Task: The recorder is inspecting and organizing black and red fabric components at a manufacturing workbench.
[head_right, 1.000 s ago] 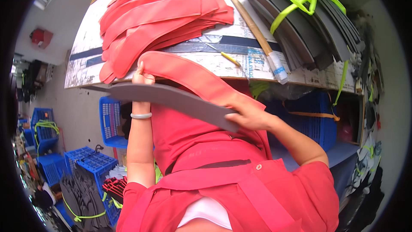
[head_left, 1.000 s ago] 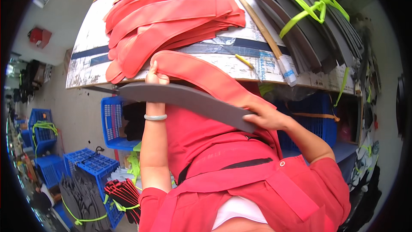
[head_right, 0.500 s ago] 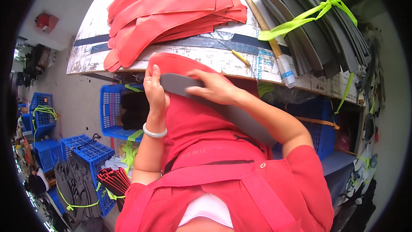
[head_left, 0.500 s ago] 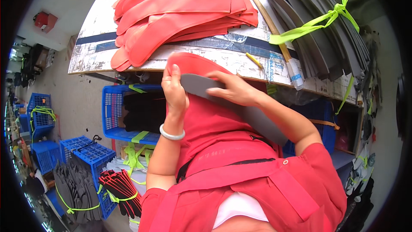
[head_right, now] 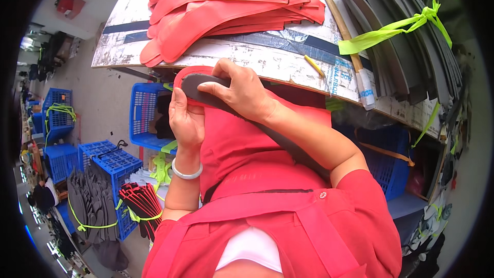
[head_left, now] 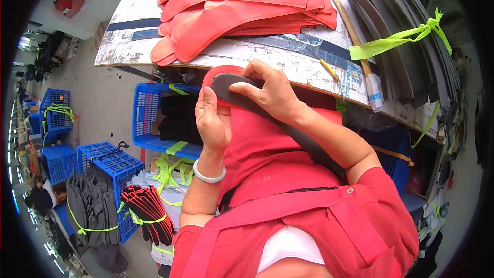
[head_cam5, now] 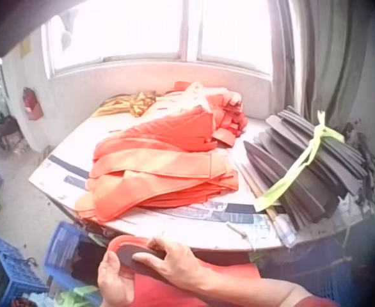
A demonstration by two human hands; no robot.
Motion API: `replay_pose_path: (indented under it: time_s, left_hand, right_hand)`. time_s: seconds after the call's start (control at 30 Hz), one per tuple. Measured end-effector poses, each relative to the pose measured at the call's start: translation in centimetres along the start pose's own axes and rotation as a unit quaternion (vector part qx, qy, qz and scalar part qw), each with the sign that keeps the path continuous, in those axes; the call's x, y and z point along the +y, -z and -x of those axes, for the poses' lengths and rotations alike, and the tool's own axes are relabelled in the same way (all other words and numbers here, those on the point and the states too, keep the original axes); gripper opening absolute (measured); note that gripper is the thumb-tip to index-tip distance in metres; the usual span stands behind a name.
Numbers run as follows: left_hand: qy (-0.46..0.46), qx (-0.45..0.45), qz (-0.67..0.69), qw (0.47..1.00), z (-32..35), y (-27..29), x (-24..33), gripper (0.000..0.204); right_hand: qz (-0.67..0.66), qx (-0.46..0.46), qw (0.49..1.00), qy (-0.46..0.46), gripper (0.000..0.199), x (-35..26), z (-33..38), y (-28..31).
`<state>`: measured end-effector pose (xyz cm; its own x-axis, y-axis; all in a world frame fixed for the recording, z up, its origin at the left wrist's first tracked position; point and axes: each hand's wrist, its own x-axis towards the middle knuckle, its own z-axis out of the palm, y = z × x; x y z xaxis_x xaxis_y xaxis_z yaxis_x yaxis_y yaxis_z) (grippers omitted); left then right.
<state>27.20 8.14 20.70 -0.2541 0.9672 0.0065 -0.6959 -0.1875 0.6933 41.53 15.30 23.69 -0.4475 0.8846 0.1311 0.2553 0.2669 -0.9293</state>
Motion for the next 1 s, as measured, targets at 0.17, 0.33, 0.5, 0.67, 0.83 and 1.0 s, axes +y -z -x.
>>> replay_pose_path:
  time_s: [0.17, 0.33, 0.5, 0.67, 0.83, 1.0]
  left_hand:
    - [-0.003, -0.005, -0.021, 1.0, 0.2, 0.2, -0.2, 0.035]
    - [0.007, -0.018, -0.024, 1.0, 0.6, -0.1, -0.2, 0.038]
    - [0.005, -0.039, -0.036, 0.999, 1.0, 0.2, -0.8, 0.041]
    - [0.05, -0.027, -0.027, 0.998, 0.9, -0.8, 0.1, 0.041]
    - [0.236, -0.085, -0.196, 0.948, -2.6, 4.0, 3.2, 0.025]
    - [0.375, -0.117, -0.193, 0.899, -3.5, 4.3, 3.7, 0.023]
  right_hand:
    - [-0.002, 0.021, 1.0, 0.01, 0.037, 0.1, 0.1, -0.3]
    - [0.02, 0.02, 1.0, -0.013, 0.039, -0.5, 0.2, -0.1]
    - [0.019, -0.049, 0.995, -0.084, 0.034, -1.3, 0.6, 0.2]
    - [-0.135, -0.054, 0.988, -0.049, 0.03, 0.5, 1.0, -0.9]
    - [-0.024, -0.126, 0.989, -0.069, 0.03, 0.2, 1.1, -0.3]
    - [-0.072, -0.157, 0.978, -0.12, 0.03, 1.3, 1.6, -1.3]
